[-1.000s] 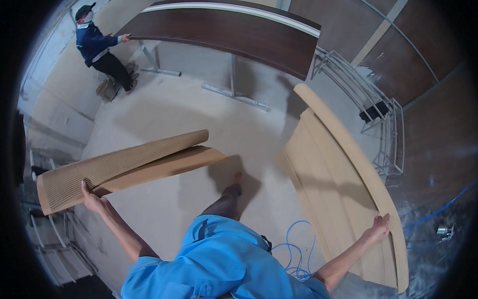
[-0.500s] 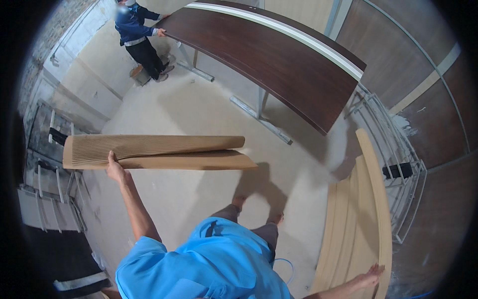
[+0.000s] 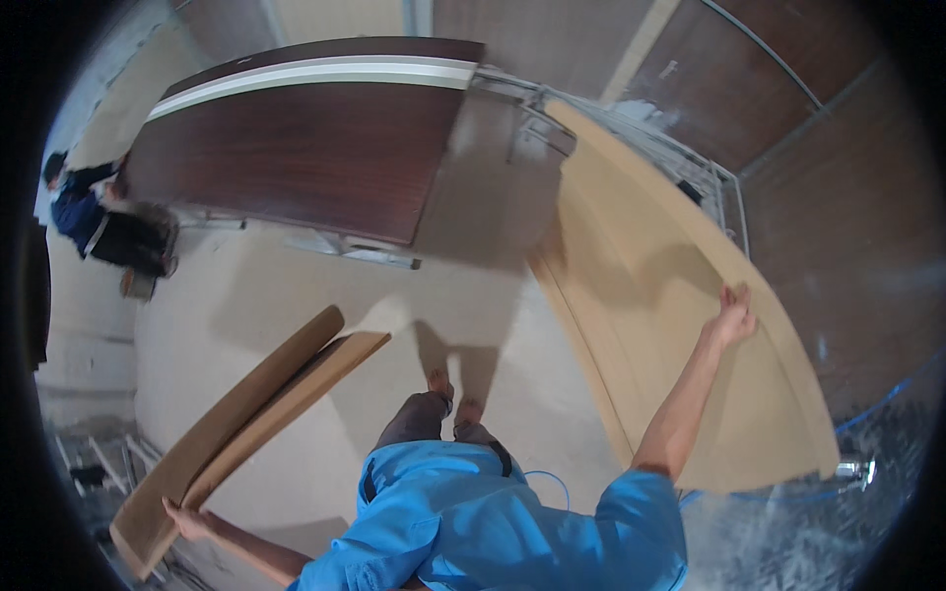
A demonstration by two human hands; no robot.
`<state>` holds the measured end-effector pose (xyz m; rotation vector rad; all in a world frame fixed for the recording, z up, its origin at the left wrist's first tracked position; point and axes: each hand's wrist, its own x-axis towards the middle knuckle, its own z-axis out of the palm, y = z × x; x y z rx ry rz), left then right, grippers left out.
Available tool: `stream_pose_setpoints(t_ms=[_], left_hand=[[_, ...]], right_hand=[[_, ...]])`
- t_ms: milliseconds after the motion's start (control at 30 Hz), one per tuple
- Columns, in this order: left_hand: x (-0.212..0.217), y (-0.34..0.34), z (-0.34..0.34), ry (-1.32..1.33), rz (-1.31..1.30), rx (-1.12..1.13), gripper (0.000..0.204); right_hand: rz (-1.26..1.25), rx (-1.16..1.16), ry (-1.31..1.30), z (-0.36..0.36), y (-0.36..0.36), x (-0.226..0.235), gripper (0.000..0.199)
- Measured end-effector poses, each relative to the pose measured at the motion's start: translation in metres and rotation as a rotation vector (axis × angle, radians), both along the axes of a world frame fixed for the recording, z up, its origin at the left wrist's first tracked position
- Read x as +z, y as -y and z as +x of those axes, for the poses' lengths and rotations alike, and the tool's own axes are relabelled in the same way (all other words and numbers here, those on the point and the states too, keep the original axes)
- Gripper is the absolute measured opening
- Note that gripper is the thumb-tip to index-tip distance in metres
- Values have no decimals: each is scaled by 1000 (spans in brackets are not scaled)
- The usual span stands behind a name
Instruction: The person picks up corrugated cardboard sheets from a pile, carries them into a workshop, and places them on a large wooden table. They then smooth the cardboard over the table surface with assistance from coworkers.
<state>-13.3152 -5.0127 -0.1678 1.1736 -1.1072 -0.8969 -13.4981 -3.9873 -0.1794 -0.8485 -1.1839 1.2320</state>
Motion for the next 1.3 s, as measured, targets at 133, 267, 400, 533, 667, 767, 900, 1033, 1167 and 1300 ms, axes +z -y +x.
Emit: stream_pose_setpoints(t_ms=[133, 267, 400, 533, 667, 767, 900, 1033, 1167, 1300], left_hand=[[20, -62, -53, 45, -123, -119, 45], [14, -111, -98, 148, -175, -226, 41], [38, -206, -135, 263, -108, -273, 46], [79, -346, -156, 374, -426, -371, 49], [104, -486, -179, 269, -538, -474, 44], [111, -562, -192, 289, -625, -586, 44], [119, -631, -195, 256, -699, -732, 44], [122, -678, -197, 208, -784, -905, 45], [120, -720, -213, 111, -863, -1113, 45], [125, -765, -241, 3, -1009, -1313, 46]], right_hand=[[-10, -75, 29, -39, -70, 49, 22], [-79, 1, 105, -31, -135, 67, 23], [-255, 82, 10, -10, -205, 21, 25], [-315, 410, 113, -5, -248, -58, 23], [-557, 350, 22, -10, -250, -127, 17], [-746, 223, -27, 16, -255, -165, 20], [-879, 3, -46, 92, -288, -214, 21], [-943, -42, -102, 187, -318, -271, 25], [-991, 86, -3, 267, -319, -327, 26], [-1156, 199, 294, 319, -285, -348, 47]])
